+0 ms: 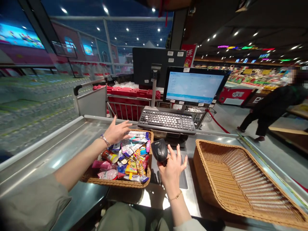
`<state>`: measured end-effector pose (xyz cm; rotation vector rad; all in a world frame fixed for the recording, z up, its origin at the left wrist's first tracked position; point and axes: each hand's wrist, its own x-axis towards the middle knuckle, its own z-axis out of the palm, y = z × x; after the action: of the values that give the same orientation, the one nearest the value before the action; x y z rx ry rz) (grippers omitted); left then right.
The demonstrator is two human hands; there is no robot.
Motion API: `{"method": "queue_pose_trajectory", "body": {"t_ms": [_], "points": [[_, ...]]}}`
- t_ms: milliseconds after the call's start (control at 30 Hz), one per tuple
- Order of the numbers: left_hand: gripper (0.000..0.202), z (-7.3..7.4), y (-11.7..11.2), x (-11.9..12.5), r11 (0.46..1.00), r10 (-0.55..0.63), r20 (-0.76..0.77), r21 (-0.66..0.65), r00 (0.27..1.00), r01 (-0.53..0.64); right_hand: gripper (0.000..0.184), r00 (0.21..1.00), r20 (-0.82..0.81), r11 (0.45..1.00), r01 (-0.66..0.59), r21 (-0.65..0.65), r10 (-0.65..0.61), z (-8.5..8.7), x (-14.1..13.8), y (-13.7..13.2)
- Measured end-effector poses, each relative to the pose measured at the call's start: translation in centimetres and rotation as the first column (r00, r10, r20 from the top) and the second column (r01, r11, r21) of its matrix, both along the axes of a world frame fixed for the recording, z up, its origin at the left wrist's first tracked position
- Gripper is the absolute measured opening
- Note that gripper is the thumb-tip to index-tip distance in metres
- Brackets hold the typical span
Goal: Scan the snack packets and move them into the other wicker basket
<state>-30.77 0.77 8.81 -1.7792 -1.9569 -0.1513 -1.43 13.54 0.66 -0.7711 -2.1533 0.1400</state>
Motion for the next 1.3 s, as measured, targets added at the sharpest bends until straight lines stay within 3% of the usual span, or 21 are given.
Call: {"method": "queue_pose_trajectory", "body": {"t_ms": [300,500,767,1300], "points": [[0.011,0.9,2.1,5.7,0.978,0.038,-0.115,0.210,0.993,-0.013,0.014,0.994,-0.082,0.997,0.071,0.038,-0.067,2.2,-0.1,-0.8],[0.009,1.0,3.4,7.9,0.962,0.070,-0.121,0.272,0.990,-0.034,0.012,0.988,-0.112,0.995,0.103,-0.005,-0.103,3.0,-0.6,-1.8],[0.010,1.0,3.6,8.6,0.965,0.064,-0.051,0.257,0.997,-0.049,0.024,0.990,-0.099,0.995,0.092,-0.041,-0.096,2.3,-0.5,-2.3],[0.012,0.5,4.3,8.6,0.965,0.080,-0.079,0.257,0.994,-0.058,0.021,0.992,-0.098,0.995,0.069,-0.078,-0.076,1.9,-0.6,-2.4]]}}
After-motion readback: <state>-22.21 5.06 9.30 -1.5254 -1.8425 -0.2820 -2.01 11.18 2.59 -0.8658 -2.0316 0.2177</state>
